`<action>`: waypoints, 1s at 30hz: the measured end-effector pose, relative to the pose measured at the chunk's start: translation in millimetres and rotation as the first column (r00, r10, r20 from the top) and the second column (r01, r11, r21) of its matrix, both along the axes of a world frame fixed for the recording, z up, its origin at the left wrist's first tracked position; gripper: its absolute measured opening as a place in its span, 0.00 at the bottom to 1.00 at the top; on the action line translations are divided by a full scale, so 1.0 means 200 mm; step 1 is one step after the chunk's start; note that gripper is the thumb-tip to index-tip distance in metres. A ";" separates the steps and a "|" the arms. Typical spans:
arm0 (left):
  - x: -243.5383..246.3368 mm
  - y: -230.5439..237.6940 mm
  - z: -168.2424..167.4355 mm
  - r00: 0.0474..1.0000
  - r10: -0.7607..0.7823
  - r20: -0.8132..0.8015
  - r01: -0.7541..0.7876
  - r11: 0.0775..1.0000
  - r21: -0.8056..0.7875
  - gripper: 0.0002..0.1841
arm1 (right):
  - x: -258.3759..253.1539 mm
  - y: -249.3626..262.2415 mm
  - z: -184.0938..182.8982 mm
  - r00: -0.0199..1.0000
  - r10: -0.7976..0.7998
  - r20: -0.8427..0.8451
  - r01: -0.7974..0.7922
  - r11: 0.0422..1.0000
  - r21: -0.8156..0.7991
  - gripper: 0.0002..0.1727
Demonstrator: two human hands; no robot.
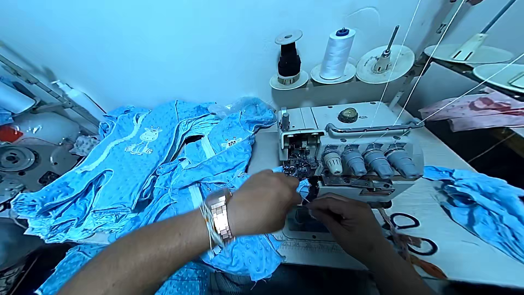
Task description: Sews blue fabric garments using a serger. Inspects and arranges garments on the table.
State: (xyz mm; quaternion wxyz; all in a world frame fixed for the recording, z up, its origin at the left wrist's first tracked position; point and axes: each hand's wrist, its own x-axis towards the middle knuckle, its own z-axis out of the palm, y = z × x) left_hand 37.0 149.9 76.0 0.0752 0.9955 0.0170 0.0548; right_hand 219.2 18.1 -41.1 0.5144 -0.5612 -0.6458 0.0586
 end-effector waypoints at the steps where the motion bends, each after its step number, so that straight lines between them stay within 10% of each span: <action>1: -0.01 -0.05 -0.06 0.999 0.020 0.048 -0.022 0.999 0.032 0.04 | 0.01 -0.03 -0.01 0.989 -0.085 0.122 0.090 0.995 -0.035 0.13; 7: -0.03 -0.11 -0.25 0.960 0.053 0.275 -0.083 0.992 0.098 0.09 | 0.01 -0.22 -0.07 0.923 -0.225 0.313 0.296 0.934 -0.201 0.18; 11: -0.01 -0.09 -0.29 0.941 0.100 0.322 -0.115 0.993 0.028 0.10 | -0.06 -0.40 0.01 0.988 0.133 -0.078 -0.151 0.942 -0.300 0.15; 16: 0.01 -0.07 -0.33 0.918 0.172 0.358 -0.174 0.984 -0.028 0.12 | -0.20 -0.46 -0.16 0.862 0.398 -0.313 -0.503 0.593 -0.629 0.21; 23: 0.05 -0.07 -0.37 0.868 0.268 0.418 -0.259 0.963 -0.080 0.13 | -0.27 -0.35 -0.50 0.971 0.228 0.076 0.013 0.266 -0.964 0.31; 30: 0.04 -0.03 -0.39 0.850 0.297 0.435 -0.281 0.954 -0.103 0.15 | -0.37 -0.34 -0.83 0.961 0.015 0.276 0.253 0.350 -0.902 0.22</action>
